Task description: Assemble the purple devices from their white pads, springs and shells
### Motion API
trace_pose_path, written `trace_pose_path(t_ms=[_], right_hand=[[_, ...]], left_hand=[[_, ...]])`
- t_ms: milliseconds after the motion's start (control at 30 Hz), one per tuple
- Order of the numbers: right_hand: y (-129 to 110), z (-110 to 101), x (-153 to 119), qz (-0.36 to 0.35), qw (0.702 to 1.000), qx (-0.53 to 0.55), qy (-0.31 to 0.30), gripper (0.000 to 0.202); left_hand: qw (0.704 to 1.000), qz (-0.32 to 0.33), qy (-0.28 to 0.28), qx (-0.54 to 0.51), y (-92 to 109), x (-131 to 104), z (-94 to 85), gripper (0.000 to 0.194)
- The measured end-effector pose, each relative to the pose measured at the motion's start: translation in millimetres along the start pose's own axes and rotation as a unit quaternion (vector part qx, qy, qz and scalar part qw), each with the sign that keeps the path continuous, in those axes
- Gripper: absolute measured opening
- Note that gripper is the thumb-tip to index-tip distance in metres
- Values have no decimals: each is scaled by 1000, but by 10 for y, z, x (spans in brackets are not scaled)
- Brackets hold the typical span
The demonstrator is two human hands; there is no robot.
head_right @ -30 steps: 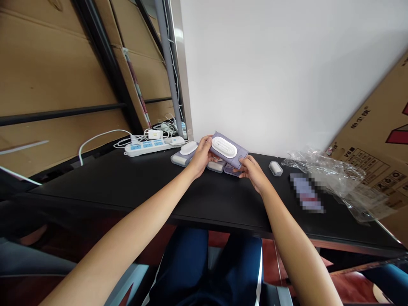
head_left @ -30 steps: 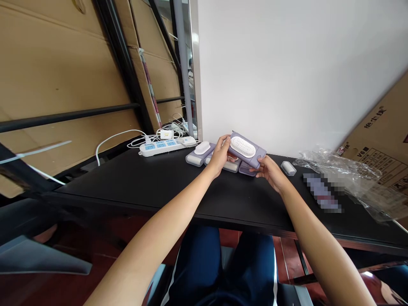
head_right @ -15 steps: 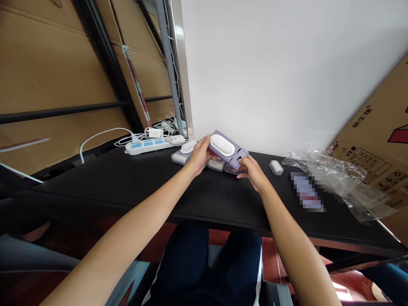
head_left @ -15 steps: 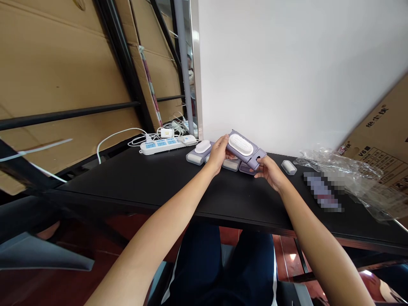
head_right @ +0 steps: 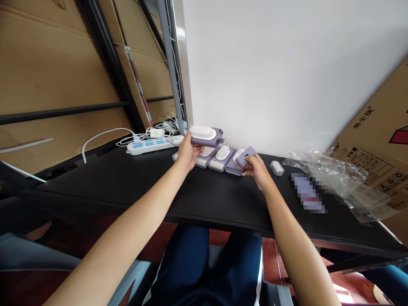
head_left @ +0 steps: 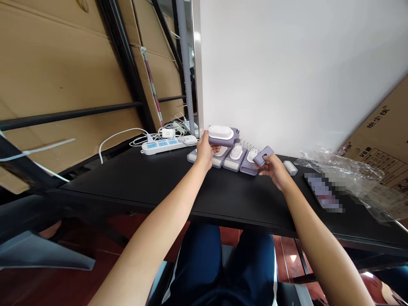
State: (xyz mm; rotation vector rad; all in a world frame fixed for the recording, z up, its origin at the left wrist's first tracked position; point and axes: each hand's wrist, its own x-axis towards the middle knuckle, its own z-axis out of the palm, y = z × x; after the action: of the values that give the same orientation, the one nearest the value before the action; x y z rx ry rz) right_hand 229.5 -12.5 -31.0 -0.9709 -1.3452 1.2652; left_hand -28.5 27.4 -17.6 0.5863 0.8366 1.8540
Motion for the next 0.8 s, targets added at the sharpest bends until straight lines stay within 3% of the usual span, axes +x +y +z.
trace_pose_path(t_ms=[167, 367, 567, 633, 800], right_hand=[[-5, -18, 33, -17, 999, 6, 34, 33], [-53, -99, 64, -52, 982, 63, 168, 35], [-75, -128, 62, -43, 976, 79, 198, 32], [-78, -116, 62, -38, 976, 79, 199, 33], [-77, -89, 62, -33, 978, 81, 192, 36]], left_hand=[[1000, -2, 20, -3, 45, 61, -47, 33], [998, -14, 65, 5, 37, 99, -67, 33], [995, -32, -5, 92, -64, 82, -69, 28], [989, -4, -9, 146, -109, 96, -94, 28], [945, 154, 17, 289, -151, 167, -178, 40]])
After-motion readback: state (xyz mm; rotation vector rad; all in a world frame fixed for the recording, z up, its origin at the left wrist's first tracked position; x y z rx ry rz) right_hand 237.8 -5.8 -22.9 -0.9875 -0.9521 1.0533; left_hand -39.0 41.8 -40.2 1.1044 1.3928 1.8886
